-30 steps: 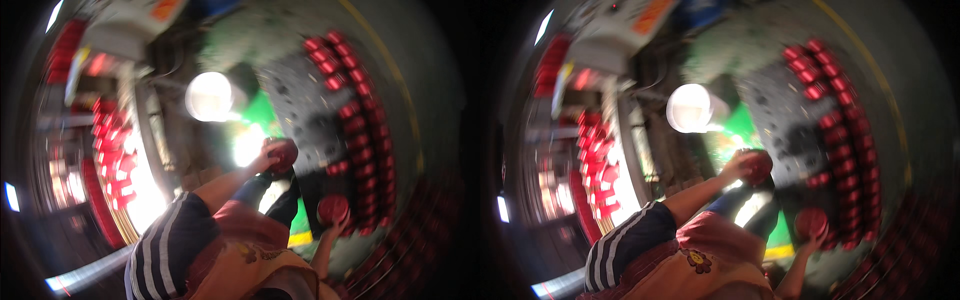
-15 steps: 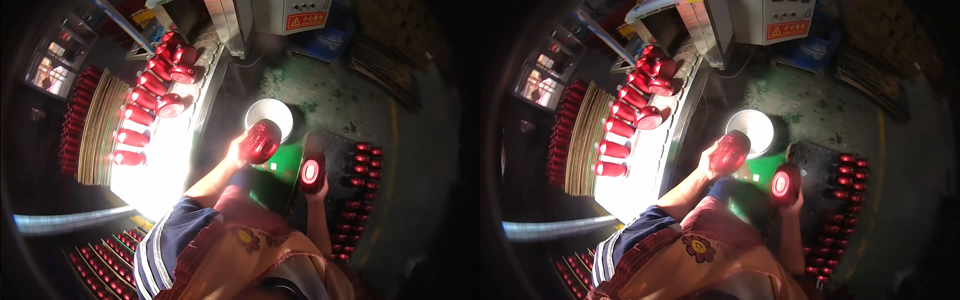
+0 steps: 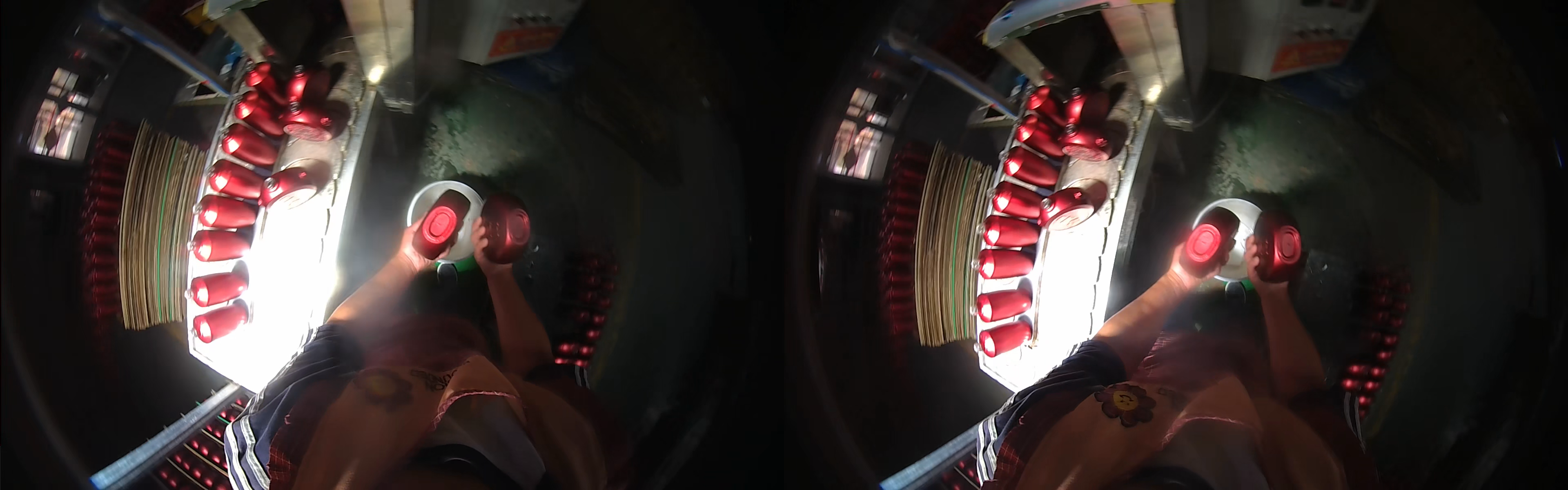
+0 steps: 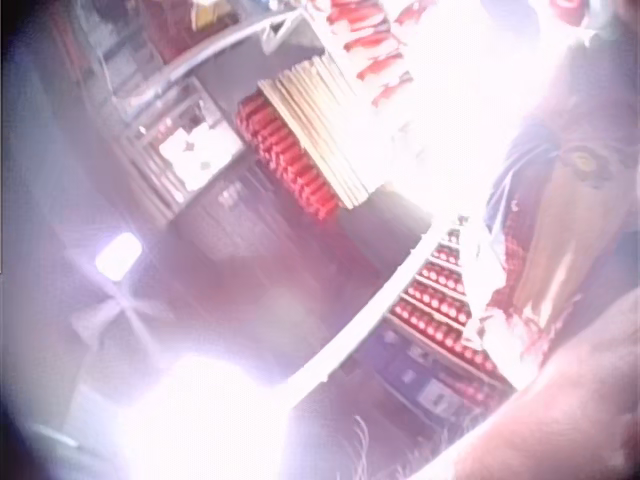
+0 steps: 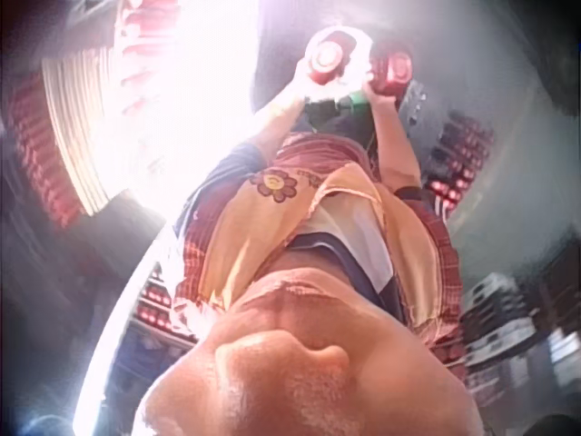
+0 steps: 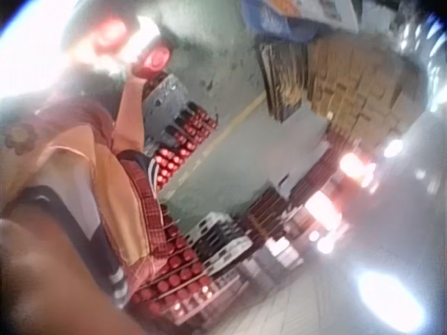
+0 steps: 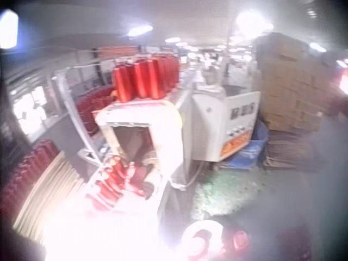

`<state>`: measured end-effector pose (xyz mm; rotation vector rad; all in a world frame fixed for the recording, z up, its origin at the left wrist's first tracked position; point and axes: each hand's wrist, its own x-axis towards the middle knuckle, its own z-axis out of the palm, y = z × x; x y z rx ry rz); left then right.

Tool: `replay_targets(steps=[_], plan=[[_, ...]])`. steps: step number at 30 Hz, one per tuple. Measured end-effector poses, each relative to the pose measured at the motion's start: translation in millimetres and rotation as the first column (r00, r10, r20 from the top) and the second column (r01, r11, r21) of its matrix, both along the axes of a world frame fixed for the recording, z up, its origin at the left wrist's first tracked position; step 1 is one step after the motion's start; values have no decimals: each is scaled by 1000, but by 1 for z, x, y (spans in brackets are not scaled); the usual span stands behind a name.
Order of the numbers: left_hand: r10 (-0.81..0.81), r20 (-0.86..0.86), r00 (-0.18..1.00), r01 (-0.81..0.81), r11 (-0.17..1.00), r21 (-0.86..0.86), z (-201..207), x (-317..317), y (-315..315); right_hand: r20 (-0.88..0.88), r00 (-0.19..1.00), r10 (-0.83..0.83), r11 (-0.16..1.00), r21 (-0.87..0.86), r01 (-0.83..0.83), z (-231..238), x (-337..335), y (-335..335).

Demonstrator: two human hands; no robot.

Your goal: The person repeatedly picks up red cylindrical cans from a conveyor belt and places them into a cardboard tray with circular indentations. The cans are handled one at a time and arranged in rows within the tray.

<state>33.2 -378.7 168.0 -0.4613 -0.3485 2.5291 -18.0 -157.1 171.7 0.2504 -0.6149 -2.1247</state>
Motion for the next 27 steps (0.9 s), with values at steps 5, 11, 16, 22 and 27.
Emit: replay_targets(steps=[5, 11, 16, 22, 27], plan=[[197, 2, 980, -182, 910, -371, 52, 34, -20, -15, 996, 89, 987, 134, -86, -15, -15, 21], [242, -225, 944, -266, 153, -952, 142, 135, -110, -514, 849, 123, 544, 750, 376, 45, -55, -18], [34, -124, 992, -57, -749, -660, 174, 193, -185, -758, 231, 610, 313, 497, 809, 123, -59, -161], [-151, -161, 975, -213, -833, -511, 144, 179, -261, -665, -416, 620, 534, -30, 845, 124, -24, -340], [-289, -228, 930, -362, -830, -424, 113, 154, -291, -454, -491, 744, 521, -66, 851, 84, -19, -414]])
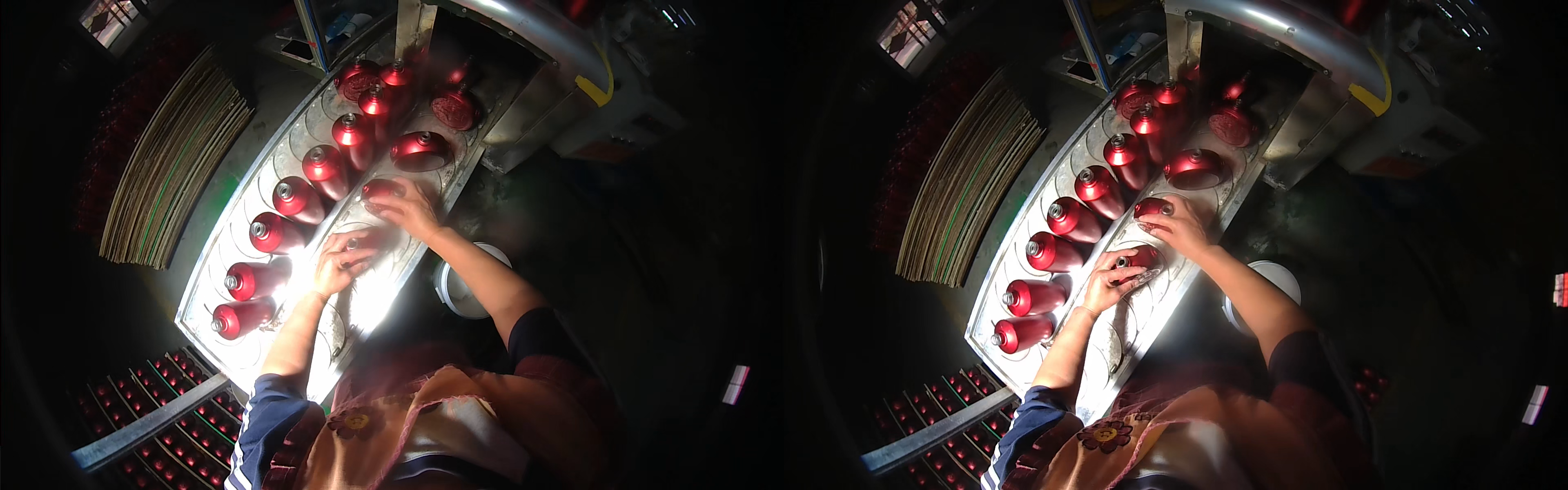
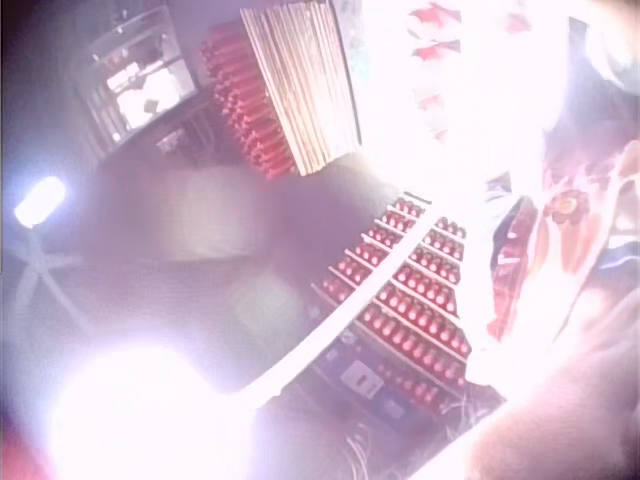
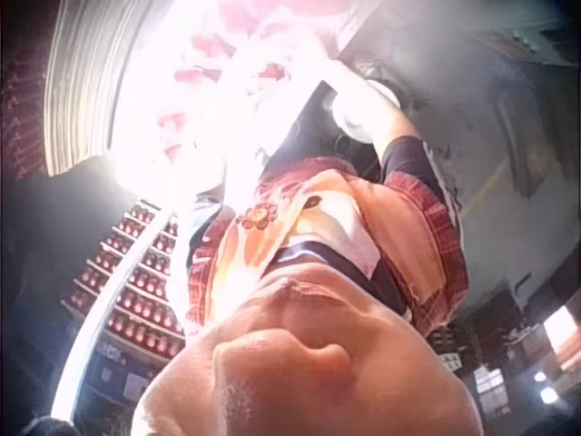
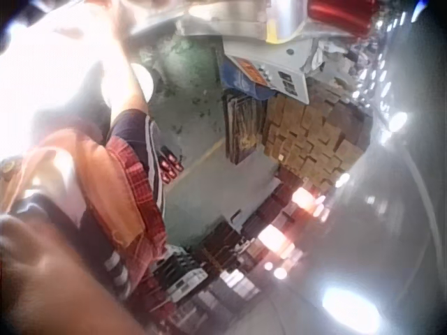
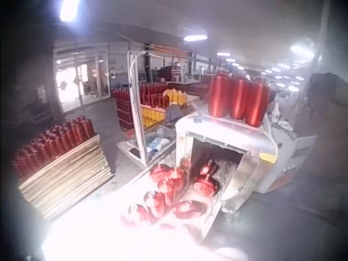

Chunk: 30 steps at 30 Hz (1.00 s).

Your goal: The person repeatedly picks up red cylindrical cans from a conveyor belt and places them into a cardboard tray with circular indentations. The cans are handled one at a time and arranged in rows within the tray.

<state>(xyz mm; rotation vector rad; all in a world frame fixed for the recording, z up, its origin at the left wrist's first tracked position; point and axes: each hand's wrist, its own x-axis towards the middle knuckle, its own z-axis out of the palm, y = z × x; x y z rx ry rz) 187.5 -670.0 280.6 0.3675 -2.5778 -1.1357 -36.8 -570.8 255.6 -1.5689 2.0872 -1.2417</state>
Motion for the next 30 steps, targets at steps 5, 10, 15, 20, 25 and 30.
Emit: replay_targets(steps=[5, 10, 15, 20, 25, 30], plan=[[-106, -54, 993, 108, 993, 36, -6, -17, -7, -134, 989, 55, 998, 15, -54, -11, -22, -13], [-163, -94, 982, 168, 985, 41, -4, -51, -11, -159, 976, 147, 985, 108, -131, 8, -54, -7], [-217, -102, 971, 228, 967, 112, -7, -77, -19, -68, 995, 70, 987, 149, -59, 5, -73, -14], [-324, -34, 946, 321, 945, -56, -2, -104, -23, -54, 998, 21, 985, 174, -12, 0, -79, -22], [-123, 18, 992, 120, 984, 135, -2, -126, -15, -48, 981, -188, 981, 33, 190, 25, -71, 33], [21, -278, 960, 13, 993, 118, 22, -154, 17, 158, 931, -330, 921, -165, 354, 18, -39, 198]])
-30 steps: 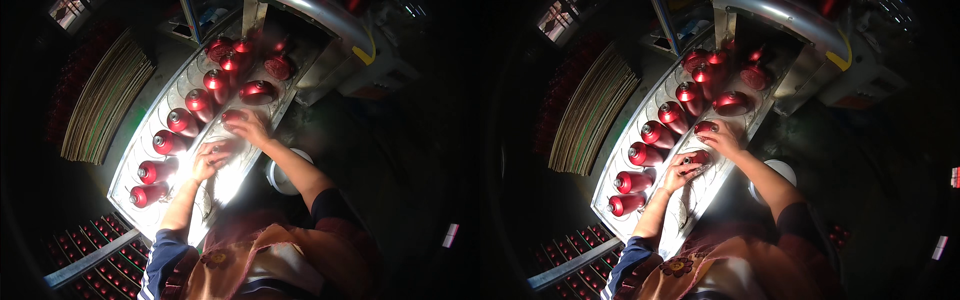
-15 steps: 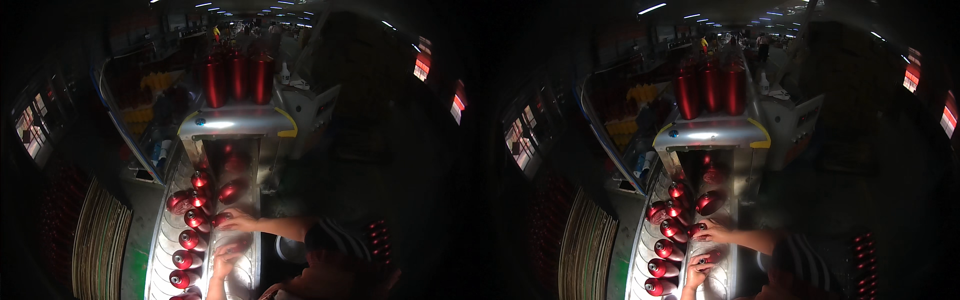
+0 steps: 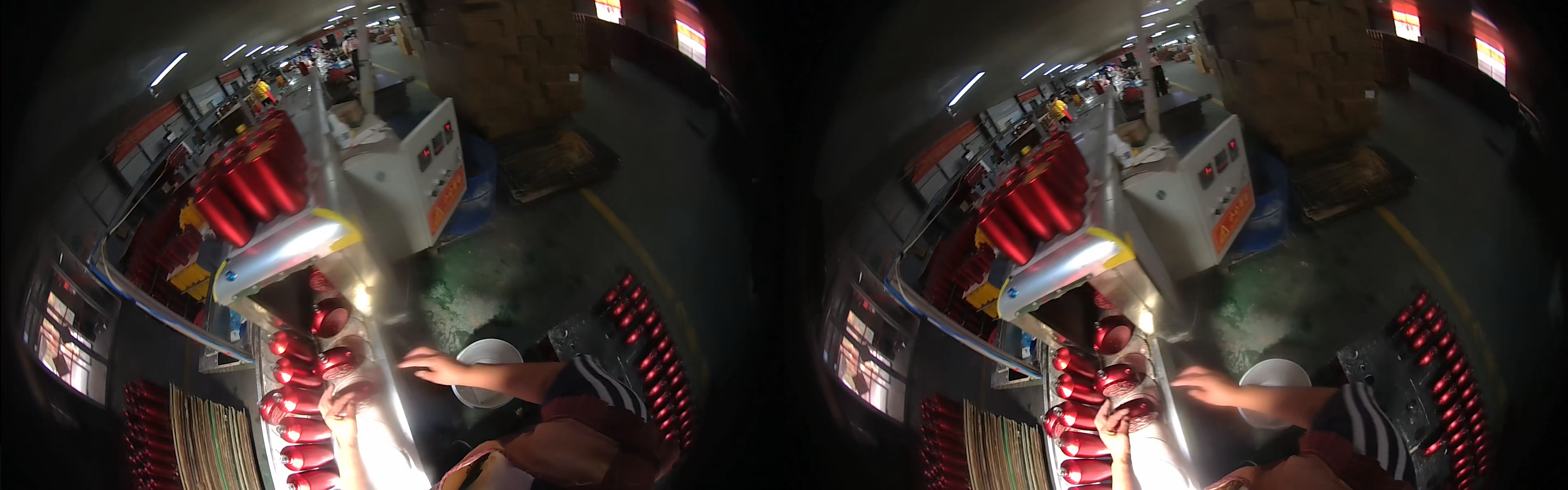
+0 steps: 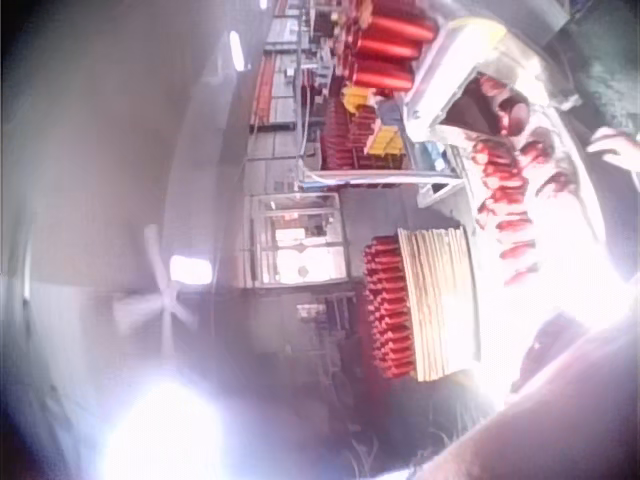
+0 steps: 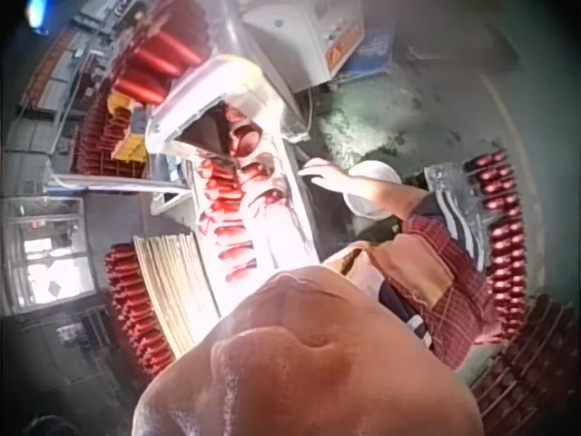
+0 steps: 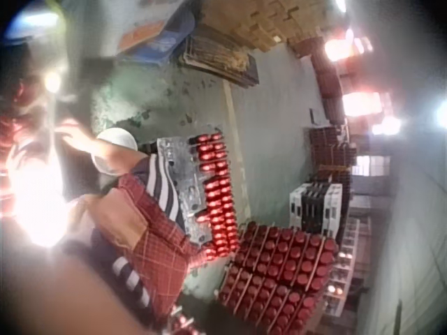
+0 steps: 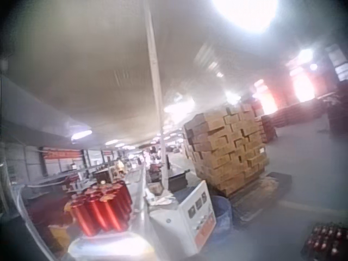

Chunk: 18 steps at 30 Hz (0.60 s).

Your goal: The person repeatedly picks up red cylindrical cans from a conveyor belt and places them into a cardboard tray with circular indentations. The cans are handled one at a time and arranged in rows within the tray.

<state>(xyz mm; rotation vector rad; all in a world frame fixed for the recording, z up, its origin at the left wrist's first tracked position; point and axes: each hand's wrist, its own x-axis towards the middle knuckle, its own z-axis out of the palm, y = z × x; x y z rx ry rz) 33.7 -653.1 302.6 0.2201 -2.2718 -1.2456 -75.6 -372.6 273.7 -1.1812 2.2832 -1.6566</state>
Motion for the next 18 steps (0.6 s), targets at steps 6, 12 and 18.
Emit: replay_targets(steps=[6, 12, 18], plan=[[-207, 239, 949, 124, 939, 320, 10, -24, 142, 301, 606, -736, 676, 383, 630, -98, 105, 271], [-482, 632, 606, 439, 866, 240, -53, -42, 325, 476, 147, -867, 410, 516, 752, -186, 191, 426], [-673, 694, 256, 820, 531, 212, -83, -101, 446, 608, -54, -792, 305, 470, 828, -258, 250, 491]])
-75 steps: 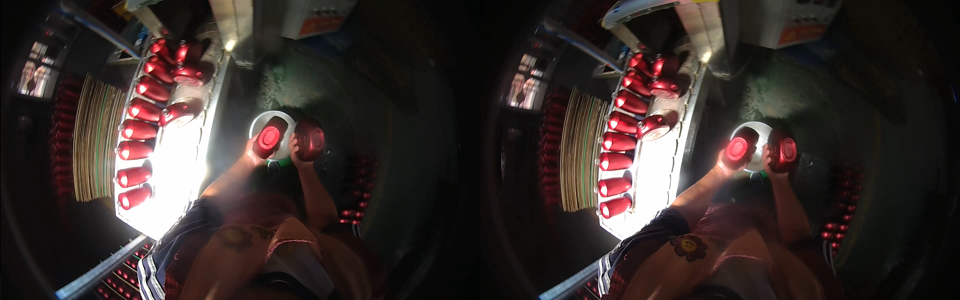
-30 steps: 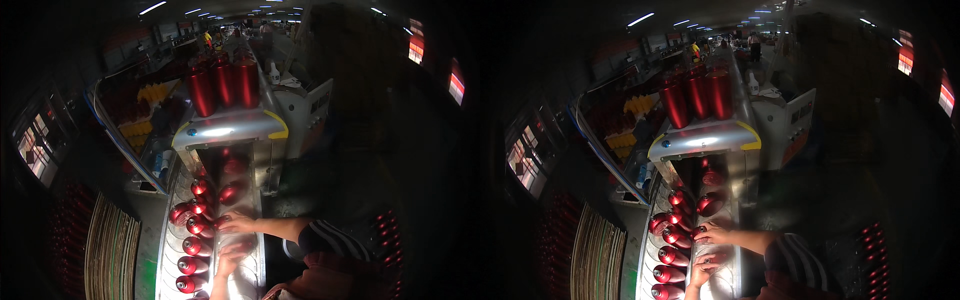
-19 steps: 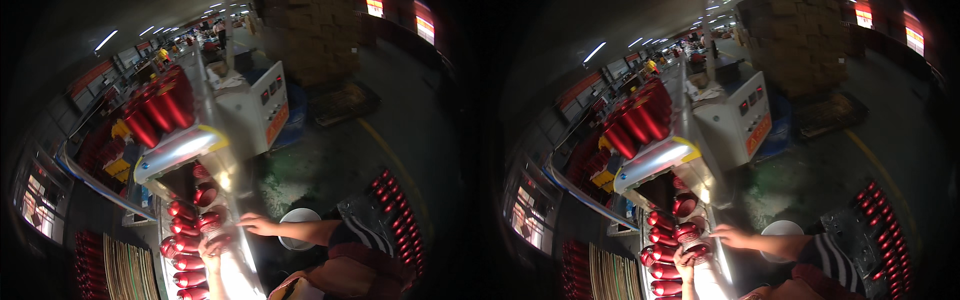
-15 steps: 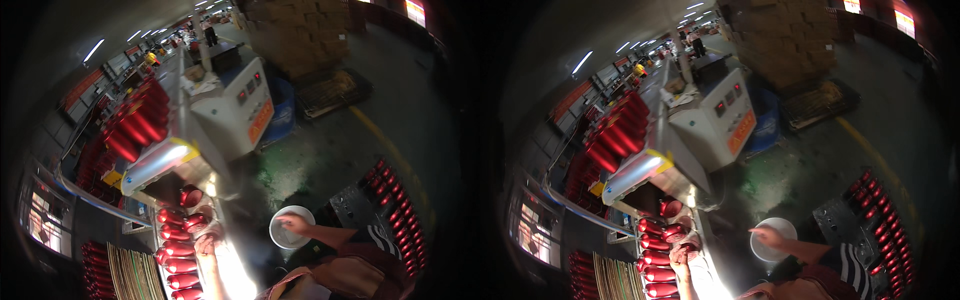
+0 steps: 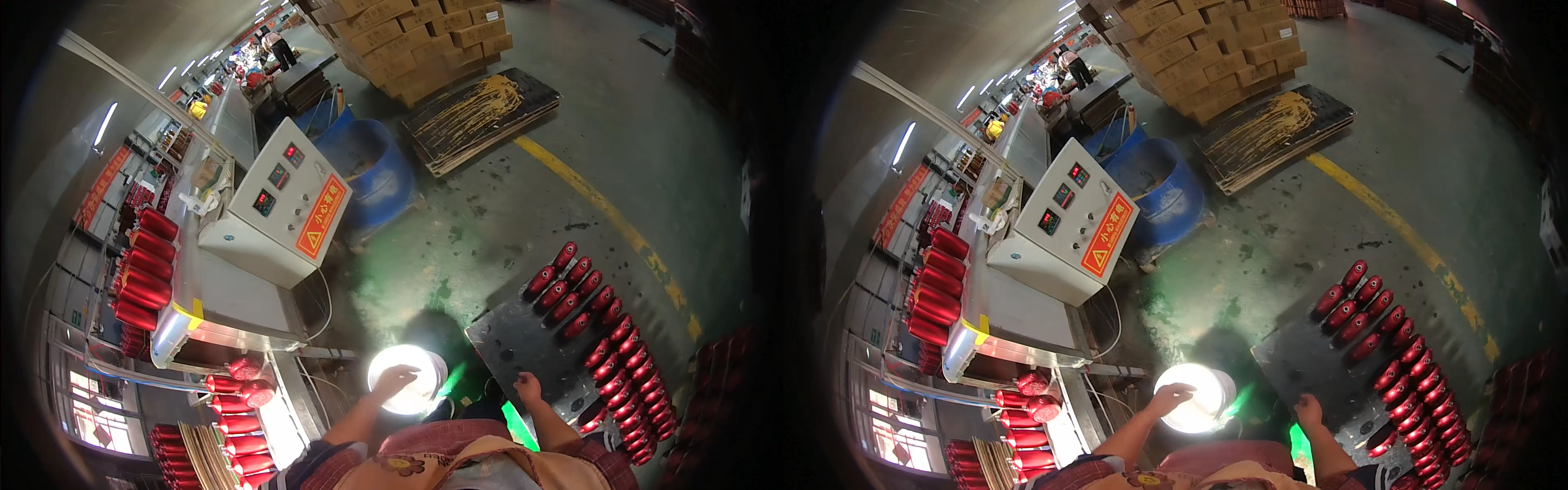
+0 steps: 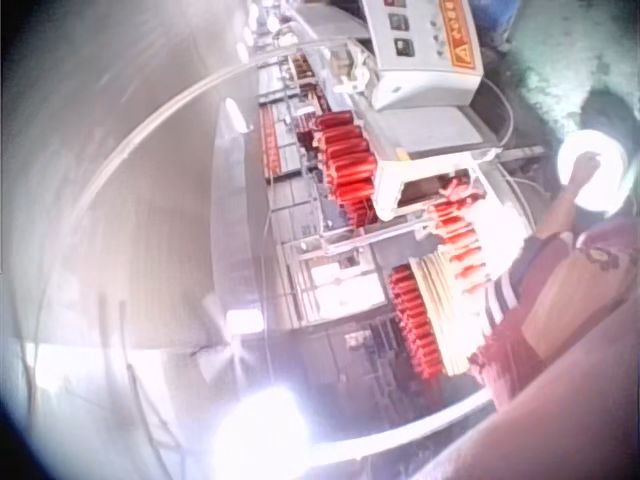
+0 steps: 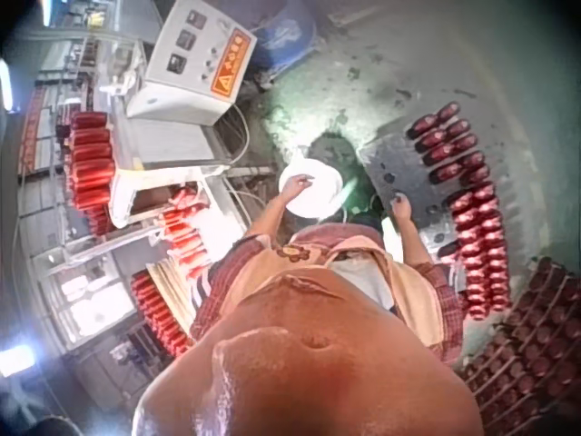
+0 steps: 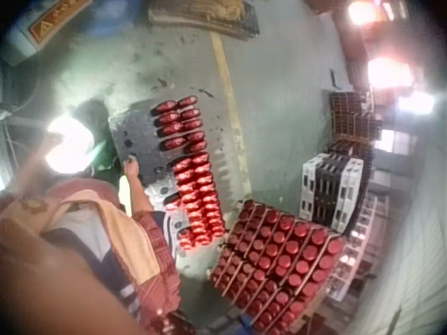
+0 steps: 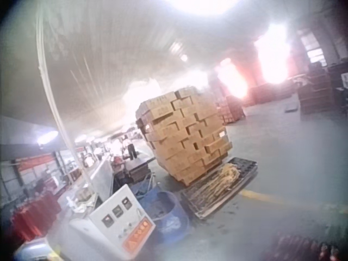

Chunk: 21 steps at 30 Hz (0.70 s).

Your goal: The person repeatedly picks up red cylindrical cans from a conveyor belt and places them into a cardboard tray with circular indentations. The cans are handled one at a time and arranged in rows within the tray.

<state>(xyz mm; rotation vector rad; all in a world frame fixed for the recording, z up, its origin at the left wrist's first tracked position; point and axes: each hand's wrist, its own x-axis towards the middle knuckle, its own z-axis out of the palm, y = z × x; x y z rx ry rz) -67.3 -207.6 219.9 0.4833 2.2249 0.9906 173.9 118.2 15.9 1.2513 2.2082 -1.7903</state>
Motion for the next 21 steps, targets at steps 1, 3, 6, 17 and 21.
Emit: replay_targets(steps=[1, 3, 6, 17, 21], plan=[[-51, 28, 998, 52, 999, -7, -4, -10, 11, 22, 997, -71, 997, -42, 72, -12, 9, 6], [-190, -54, 980, 181, 973, -144, -18, -31, 35, 14, 992, -122, 990, -73, 123, -31, 27, 19], [-175, 72, 982, 172, 984, 49, -45, -51, 75, 20, 972, -235, 968, -90, 235, -36, 55, 28], [-466, 151, 872, 450, 883, 131, -114, -36, 184, 154, 834, -529, 810, -200, 551, -24, 136, 1], [-503, 219, 836, 527, 848, -63, -144, -38, 185, -5, 874, -486, 867, 119, 483, -45, 118, -1]])
